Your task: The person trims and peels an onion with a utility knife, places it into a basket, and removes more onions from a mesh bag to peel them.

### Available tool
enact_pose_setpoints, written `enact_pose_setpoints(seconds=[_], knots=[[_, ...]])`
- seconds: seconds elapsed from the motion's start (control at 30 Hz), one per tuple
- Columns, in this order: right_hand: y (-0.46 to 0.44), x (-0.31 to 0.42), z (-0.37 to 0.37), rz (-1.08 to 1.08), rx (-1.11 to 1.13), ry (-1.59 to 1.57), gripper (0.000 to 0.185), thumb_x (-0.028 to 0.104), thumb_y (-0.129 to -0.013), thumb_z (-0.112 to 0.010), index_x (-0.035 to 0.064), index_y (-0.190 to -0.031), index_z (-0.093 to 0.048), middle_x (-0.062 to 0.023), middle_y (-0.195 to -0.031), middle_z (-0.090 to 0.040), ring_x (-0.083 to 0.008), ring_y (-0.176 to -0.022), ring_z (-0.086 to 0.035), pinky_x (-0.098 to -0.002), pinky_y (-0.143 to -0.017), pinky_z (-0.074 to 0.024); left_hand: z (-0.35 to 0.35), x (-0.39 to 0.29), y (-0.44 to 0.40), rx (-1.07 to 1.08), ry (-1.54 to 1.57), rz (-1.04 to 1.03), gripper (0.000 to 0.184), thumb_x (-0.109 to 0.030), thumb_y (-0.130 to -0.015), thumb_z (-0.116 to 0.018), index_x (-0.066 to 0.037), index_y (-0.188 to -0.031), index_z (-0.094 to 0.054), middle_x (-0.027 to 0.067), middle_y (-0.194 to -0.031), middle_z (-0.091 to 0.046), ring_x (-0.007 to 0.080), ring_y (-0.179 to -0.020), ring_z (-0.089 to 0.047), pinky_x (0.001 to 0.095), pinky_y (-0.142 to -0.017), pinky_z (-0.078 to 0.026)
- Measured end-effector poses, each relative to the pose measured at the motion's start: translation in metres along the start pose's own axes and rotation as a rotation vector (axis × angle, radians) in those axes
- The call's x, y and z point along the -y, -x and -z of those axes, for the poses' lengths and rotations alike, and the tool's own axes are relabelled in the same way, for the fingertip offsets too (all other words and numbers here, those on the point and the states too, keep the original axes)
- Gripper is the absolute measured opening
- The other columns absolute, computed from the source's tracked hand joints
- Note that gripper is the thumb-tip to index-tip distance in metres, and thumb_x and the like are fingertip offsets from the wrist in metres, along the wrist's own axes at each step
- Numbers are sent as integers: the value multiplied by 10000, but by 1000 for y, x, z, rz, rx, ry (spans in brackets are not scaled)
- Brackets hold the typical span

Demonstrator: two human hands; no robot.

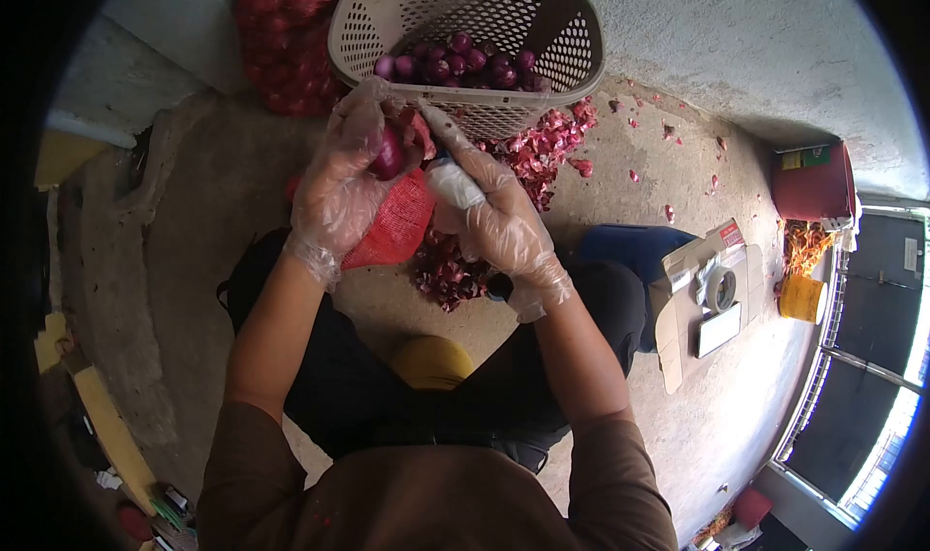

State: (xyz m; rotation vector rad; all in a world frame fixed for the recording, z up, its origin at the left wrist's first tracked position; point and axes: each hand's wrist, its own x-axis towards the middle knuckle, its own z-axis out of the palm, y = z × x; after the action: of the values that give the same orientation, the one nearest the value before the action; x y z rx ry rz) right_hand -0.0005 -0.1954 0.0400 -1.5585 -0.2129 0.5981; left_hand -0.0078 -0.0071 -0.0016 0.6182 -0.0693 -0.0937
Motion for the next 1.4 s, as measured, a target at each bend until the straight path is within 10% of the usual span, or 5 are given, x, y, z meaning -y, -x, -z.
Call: enact_pose_setpoints(seconds=[0.33, 0.43, 0.67, 1.4], knots=[[4, 5, 11, 21, -26, -172, 575, 180, -997, -512, 146, -1540, -325, 87, -705, -421, -21, -572, -364, -174, -497, -325, 1, -2, -3, -23, 246, 137, 559, -208, -903, -610, -53, -1401, -406, 150, -1345, -501, 340, -1294, -489, 534, -1125, -382], [5, 9, 14, -62, -31, 17, 618, 240, -984, -545, 121, -1541, -304, 18, -723, -562, -108, -570, -525, -249, -515, -421, -1, -4, -5, 5, 251, 137, 510, -247, -899, -563, -26, -1343, -446, 178, -1342, -502, 349, -1303, -479, 522, -1120, -390], [-4, -8, 16, 70, -179, 802, 770, 346, -941, -602, 102, -1553, -205, -280, -1205, -628, -437, -1117, -603, -468, -903, -472, -2, -3, -5, -145, 253, 114, 390, -202, -932, -525, -110, -1310, -517, 68, -1220, -588, 233, -1153, -563, 417, -968, -479], [2, -3, 8, 136, 23, 391, 738, 353, -962, -587, 112, -1557, -221, -228, -1355, -556, -382, -1223, -572, -394, -978, -454, -17, -4, -1, -47, -52, 114, 480, -183, -950, -510, -84, -1409, -410, 67, -1191, -569, 193, -1106, -571, 415, -951, -496]])
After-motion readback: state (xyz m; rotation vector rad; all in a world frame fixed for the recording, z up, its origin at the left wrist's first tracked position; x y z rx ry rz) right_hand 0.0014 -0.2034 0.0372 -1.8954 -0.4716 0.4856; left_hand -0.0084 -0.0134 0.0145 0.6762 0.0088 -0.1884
